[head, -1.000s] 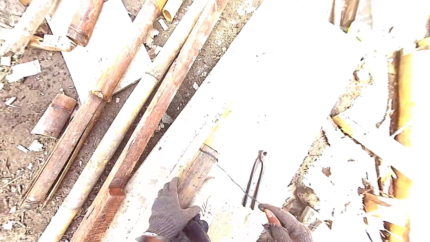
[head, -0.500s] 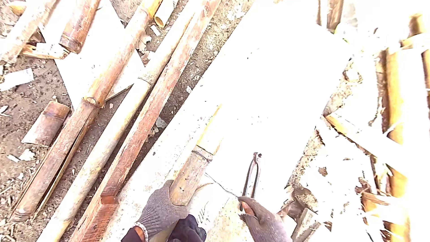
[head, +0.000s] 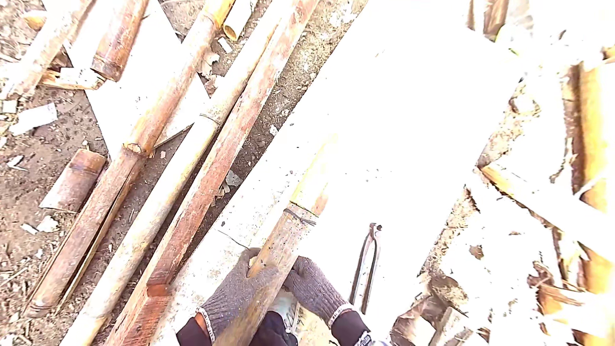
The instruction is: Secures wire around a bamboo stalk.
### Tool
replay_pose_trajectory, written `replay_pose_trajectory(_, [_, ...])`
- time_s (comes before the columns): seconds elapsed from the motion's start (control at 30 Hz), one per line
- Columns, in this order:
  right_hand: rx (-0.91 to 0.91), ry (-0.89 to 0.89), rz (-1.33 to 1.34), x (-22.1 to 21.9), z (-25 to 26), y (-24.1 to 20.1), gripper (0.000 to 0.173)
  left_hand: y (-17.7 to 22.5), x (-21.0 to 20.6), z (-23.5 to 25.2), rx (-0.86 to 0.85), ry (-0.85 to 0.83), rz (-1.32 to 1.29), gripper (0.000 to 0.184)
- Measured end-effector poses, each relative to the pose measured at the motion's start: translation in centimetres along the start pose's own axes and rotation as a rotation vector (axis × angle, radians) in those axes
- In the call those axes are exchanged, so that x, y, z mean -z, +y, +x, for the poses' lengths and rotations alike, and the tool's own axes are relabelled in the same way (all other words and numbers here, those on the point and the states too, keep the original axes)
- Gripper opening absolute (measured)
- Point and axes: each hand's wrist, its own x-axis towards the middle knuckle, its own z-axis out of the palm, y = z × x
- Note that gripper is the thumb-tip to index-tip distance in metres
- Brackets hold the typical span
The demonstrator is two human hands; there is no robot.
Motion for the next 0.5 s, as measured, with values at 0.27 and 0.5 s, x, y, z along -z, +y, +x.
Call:
replay_pose_trajectory(0.27, [-0.090, 0.034, -0.121, -0.2, 0.1, -0.4, 0.030, -1.4, 0.4, 1.8, -0.169, 0.034, 0.128, 0.069])
replay_pose_trajectory(0.5, [-0.301, 0.050, -0.440, 1.1, -2.1, -1.7, 0.033, -0.3, 1.4, 2.1, -0.152, 0.224, 0.492, 0.059])
